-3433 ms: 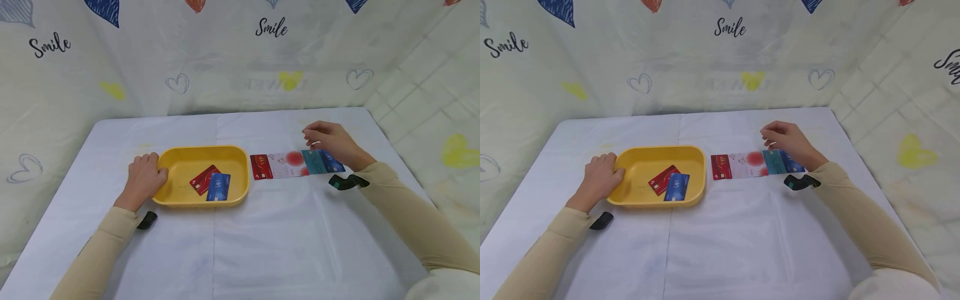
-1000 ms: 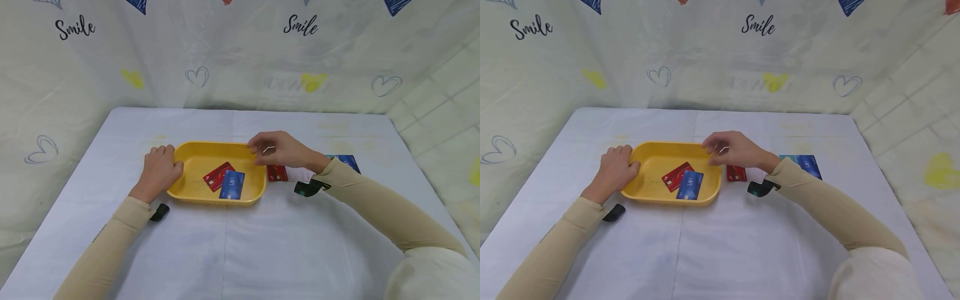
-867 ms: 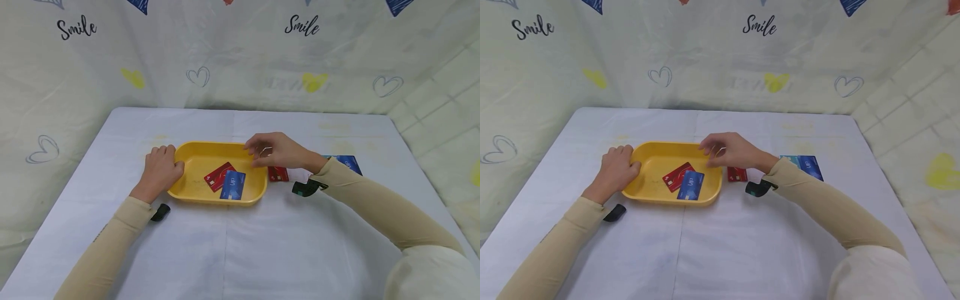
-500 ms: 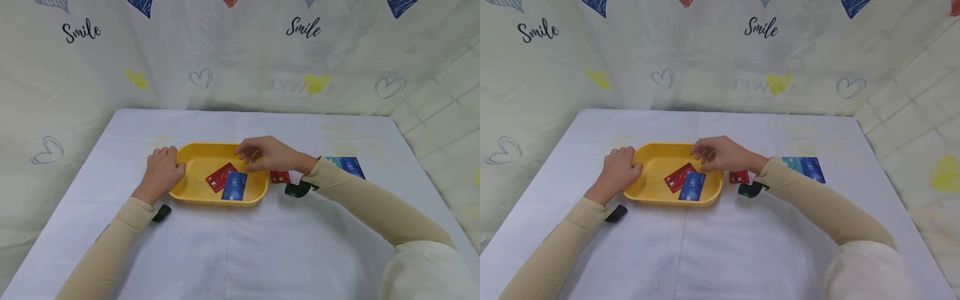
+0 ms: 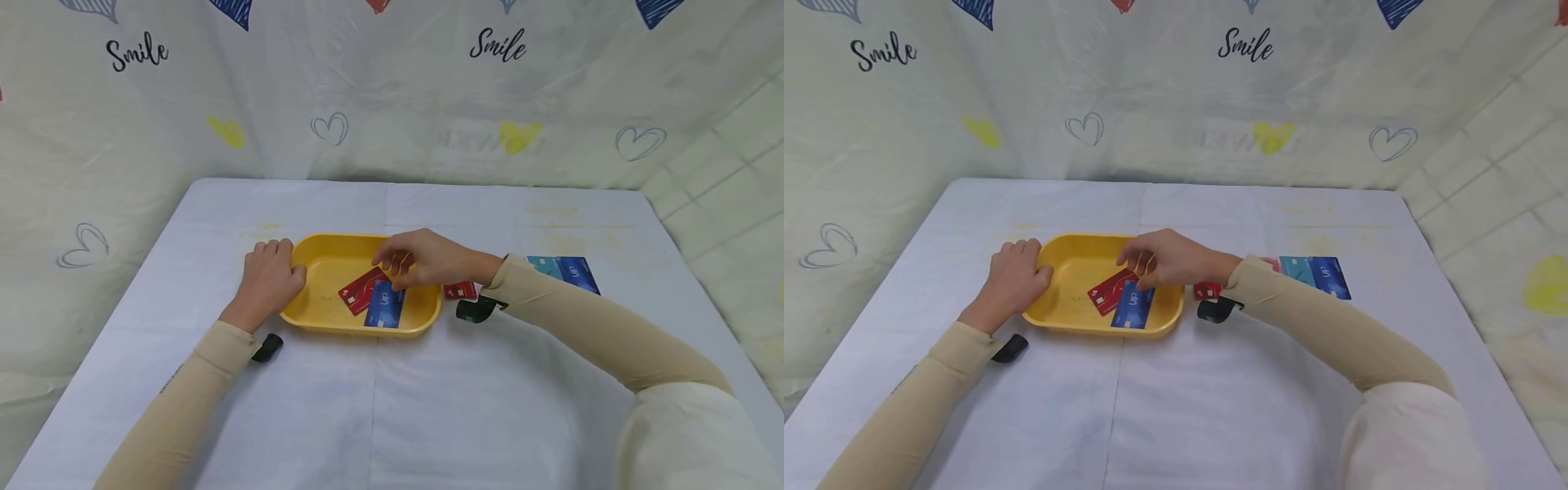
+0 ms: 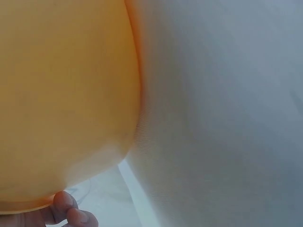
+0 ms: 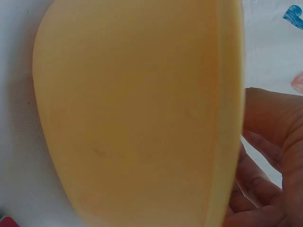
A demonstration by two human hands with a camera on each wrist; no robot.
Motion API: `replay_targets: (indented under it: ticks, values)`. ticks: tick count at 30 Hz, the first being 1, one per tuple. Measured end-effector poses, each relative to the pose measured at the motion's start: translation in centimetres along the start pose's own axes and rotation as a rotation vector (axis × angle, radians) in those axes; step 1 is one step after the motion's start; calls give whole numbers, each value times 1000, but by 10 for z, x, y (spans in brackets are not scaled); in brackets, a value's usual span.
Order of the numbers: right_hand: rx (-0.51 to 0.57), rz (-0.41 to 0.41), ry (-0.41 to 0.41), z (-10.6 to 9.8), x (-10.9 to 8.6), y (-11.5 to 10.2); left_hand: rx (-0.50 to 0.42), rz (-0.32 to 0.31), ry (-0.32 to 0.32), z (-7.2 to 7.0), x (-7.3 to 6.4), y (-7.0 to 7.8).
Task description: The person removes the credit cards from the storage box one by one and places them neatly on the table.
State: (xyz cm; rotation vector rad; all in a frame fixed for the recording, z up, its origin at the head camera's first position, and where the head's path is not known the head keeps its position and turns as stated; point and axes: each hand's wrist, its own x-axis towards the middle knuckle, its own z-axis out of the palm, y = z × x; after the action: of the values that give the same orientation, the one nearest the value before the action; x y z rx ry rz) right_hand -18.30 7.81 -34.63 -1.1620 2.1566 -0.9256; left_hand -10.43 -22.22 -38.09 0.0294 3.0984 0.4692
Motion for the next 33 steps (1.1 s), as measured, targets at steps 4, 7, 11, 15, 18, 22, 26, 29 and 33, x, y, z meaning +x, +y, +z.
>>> replay_targets:
  ticks: [4,7,11,15,18,22,26,29,33]
  values:
    - [-14,-10,-35,2,7,0,2,-1,1,0,1,-1]
    - [-47,-18,-72,3,11,-1,1,-3,0,-1,1,0]
    - [-86,-18,-122,4,15,-4,2,-6,-2,-2,2,0]
    - [-100,-14,-156,5,19,-4,-1,-5,0,-3,2,-1]
    - [-114,-14,-188,5,22,-4,-2,-4,0,-4,2,-1]
    - [-179,-36,-253,6,26,-3,-3,0,-5,-3,3,-1]
    - [-220,-46,-300,7,31,-1,-2,4,-7,-1,3,-1]
    - [-220,-33,-319,8,34,3,0,8,0,0,3,-1]
    - [-230,-25,-350,8,37,8,-2,15,8,0,3,0]
